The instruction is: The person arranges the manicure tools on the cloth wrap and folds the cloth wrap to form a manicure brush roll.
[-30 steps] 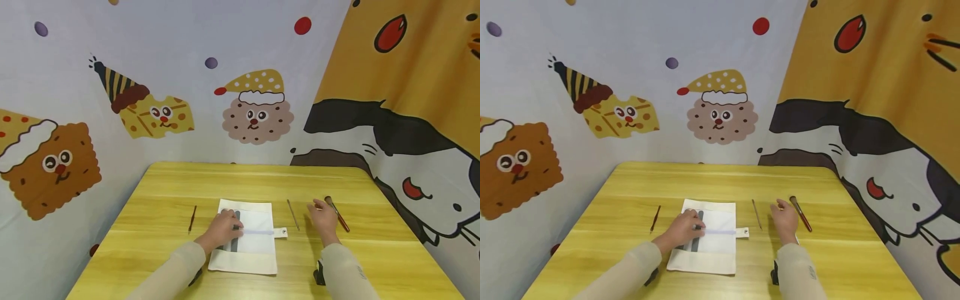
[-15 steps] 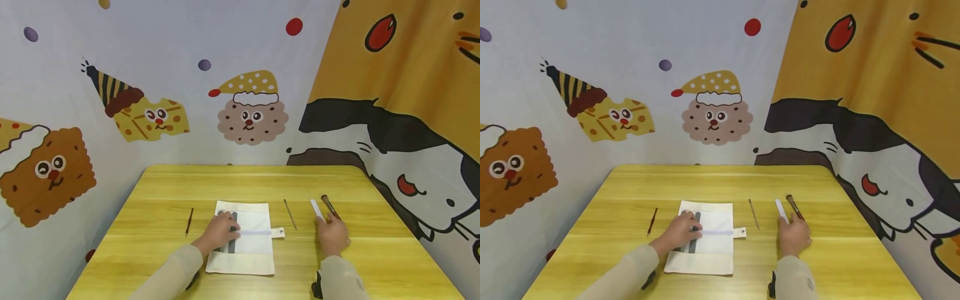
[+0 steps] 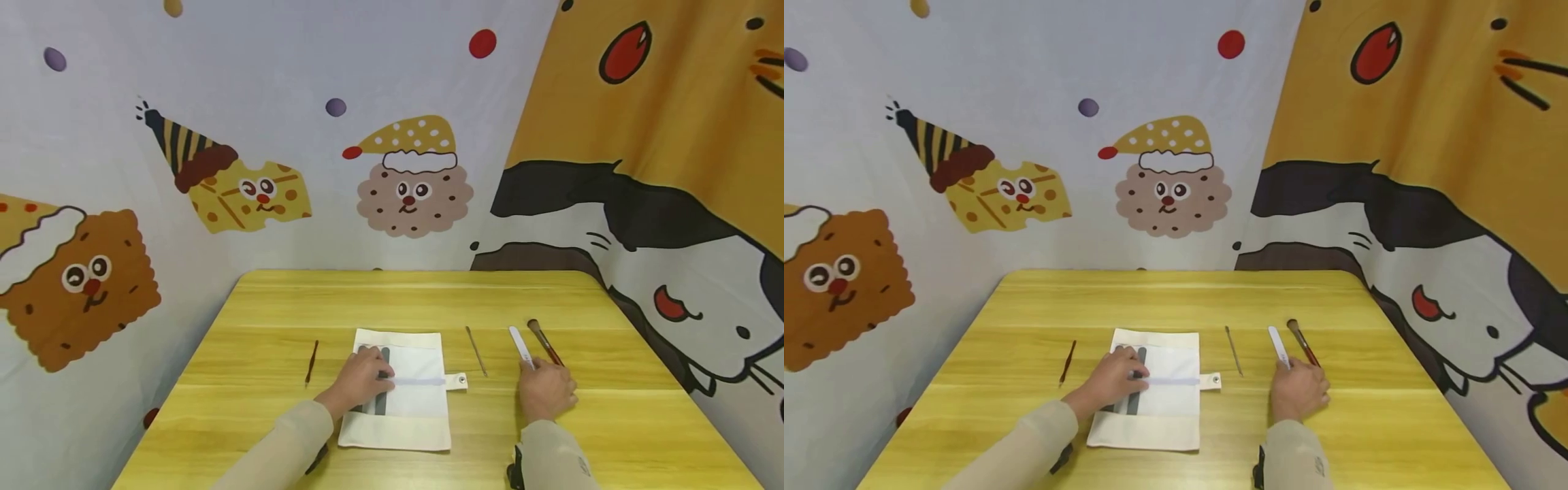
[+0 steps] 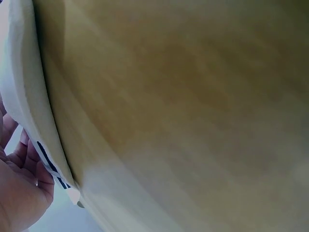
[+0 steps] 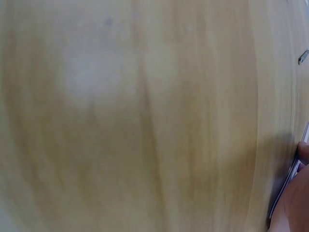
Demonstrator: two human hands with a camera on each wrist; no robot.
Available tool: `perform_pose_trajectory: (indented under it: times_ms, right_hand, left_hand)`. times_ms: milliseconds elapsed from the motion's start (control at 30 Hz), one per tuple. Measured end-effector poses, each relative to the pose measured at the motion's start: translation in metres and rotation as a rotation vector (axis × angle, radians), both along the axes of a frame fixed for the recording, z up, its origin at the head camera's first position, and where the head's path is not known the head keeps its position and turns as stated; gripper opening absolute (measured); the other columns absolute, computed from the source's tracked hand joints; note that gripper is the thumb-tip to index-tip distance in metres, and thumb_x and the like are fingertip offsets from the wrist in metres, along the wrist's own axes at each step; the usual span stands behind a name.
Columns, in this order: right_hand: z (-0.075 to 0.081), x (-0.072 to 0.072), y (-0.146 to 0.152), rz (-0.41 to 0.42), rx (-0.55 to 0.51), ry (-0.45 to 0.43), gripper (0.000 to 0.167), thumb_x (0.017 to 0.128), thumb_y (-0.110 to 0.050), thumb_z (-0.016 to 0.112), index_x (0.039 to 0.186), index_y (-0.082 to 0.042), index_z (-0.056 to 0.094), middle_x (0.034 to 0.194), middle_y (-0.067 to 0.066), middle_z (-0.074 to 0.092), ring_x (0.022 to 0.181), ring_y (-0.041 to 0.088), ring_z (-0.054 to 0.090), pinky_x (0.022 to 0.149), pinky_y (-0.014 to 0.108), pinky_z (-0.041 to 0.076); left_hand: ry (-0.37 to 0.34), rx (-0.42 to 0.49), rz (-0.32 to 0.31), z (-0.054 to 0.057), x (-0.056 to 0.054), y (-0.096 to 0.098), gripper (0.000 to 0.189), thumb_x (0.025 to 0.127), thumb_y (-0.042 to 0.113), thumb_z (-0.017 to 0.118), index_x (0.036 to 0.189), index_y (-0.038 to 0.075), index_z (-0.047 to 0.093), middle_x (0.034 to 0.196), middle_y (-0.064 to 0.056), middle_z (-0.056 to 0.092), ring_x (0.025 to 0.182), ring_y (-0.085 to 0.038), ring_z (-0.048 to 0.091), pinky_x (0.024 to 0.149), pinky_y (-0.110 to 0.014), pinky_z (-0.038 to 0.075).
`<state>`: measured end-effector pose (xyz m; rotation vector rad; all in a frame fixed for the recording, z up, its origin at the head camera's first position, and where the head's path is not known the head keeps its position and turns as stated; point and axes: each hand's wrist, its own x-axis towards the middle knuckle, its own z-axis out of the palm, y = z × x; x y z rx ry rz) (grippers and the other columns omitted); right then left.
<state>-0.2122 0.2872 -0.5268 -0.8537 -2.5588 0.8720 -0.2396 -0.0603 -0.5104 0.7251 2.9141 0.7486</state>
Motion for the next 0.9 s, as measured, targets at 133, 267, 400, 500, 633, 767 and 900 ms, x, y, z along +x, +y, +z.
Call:
perform_pose_trajectory:
  times_ms: [133, 267, 400, 500, 633, 767, 900]
  right_hand:
    - [-0.001, 0.000, -0.001, -0.013, 0.008, 0.028, 0.037, 0.099, -0.027, 0.056, 0.123, -0.001, 0.065, 0.114, 0.036, 0.052, 0.106, 0.057, 0.043, 0.085, 0.068, 0.031]
    - [-0.002, -0.001, 0.000, -0.021, 0.008, 0.059, 0.034, 0.099, -0.025, 0.056, 0.121, -0.001, 0.066, 0.111, 0.036, 0.055, 0.103, 0.057, 0.046, 0.083, 0.068, 0.034]
    - [-0.001, -0.005, -0.002, -0.014, 0.015, 0.092, 0.034, 0.100, -0.026, 0.056, 0.122, -0.003, 0.066, 0.111, 0.033, 0.059, 0.100, 0.054, 0.051, 0.079, 0.066, 0.037]
    - [0.000, -0.009, -0.005, -0.003, 0.001, 0.132, 0.035, 0.101, -0.028, 0.056, 0.124, -0.004, 0.066, 0.112, 0.028, 0.064, 0.097, 0.051, 0.057, 0.078, 0.063, 0.039]
    - [0.005, -0.020, -0.017, 0.023, -0.098, 0.209, 0.035, 0.101, -0.026, 0.057, 0.124, -0.002, 0.064, 0.112, 0.024, 0.067, 0.095, 0.044, 0.062, 0.079, 0.056, 0.044]
    - [0.012, -0.033, -0.037, 0.054, -0.209, 0.286, 0.032, 0.100, -0.020, 0.060, 0.124, 0.001, 0.064, 0.113, 0.023, 0.067, 0.093, 0.038, 0.063, 0.075, 0.046, 0.047]
    - [0.024, -0.044, -0.064, 0.074, -0.325, 0.335, 0.029, 0.098, -0.017, 0.062, 0.121, 0.001, 0.067, 0.110, 0.021, 0.067, 0.089, 0.032, 0.061, 0.069, 0.032, 0.044]
  left_hand:
    - [0.004, -0.004, -0.004, 0.000, 0.000, 0.001, 0.014, 0.087, 0.028, 0.077, 0.097, 0.018, 0.079, 0.094, 0.008, 0.053, 0.086, -0.010, 0.047, 0.079, -0.034, 0.038]
    - [0.001, -0.019, -0.003, -0.002, -0.001, 0.001, 0.015, 0.087, 0.029, 0.077, 0.098, 0.019, 0.079, 0.094, 0.009, 0.052, 0.086, -0.009, 0.047, 0.079, -0.033, 0.038]
    - [-0.003, -0.025, 0.002, -0.004, -0.002, 0.000, 0.015, 0.087, 0.029, 0.078, 0.098, 0.020, 0.079, 0.094, 0.009, 0.052, 0.086, -0.009, 0.047, 0.079, -0.033, 0.038]
    - [-0.002, -0.023, 0.002, -0.003, -0.002, 0.001, 0.015, 0.087, 0.029, 0.078, 0.098, 0.020, 0.079, 0.094, 0.009, 0.052, 0.086, -0.009, 0.047, 0.079, -0.033, 0.038]
    - [0.001, -0.023, 0.001, -0.001, -0.001, 0.001, 0.015, 0.087, 0.029, 0.077, 0.099, 0.019, 0.080, 0.094, 0.008, 0.052, 0.086, -0.009, 0.047, 0.079, -0.033, 0.038]
    - [0.007, -0.028, -0.001, 0.000, 0.000, 0.001, 0.015, 0.088, 0.029, 0.077, 0.099, 0.019, 0.080, 0.095, 0.008, 0.053, 0.086, -0.009, 0.047, 0.079, -0.032, 0.037]
    - [0.016, -0.032, -0.008, 0.001, 0.002, 0.001, 0.015, 0.088, 0.029, 0.076, 0.099, 0.019, 0.080, 0.094, 0.008, 0.052, 0.085, -0.009, 0.046, 0.077, -0.032, 0.037]
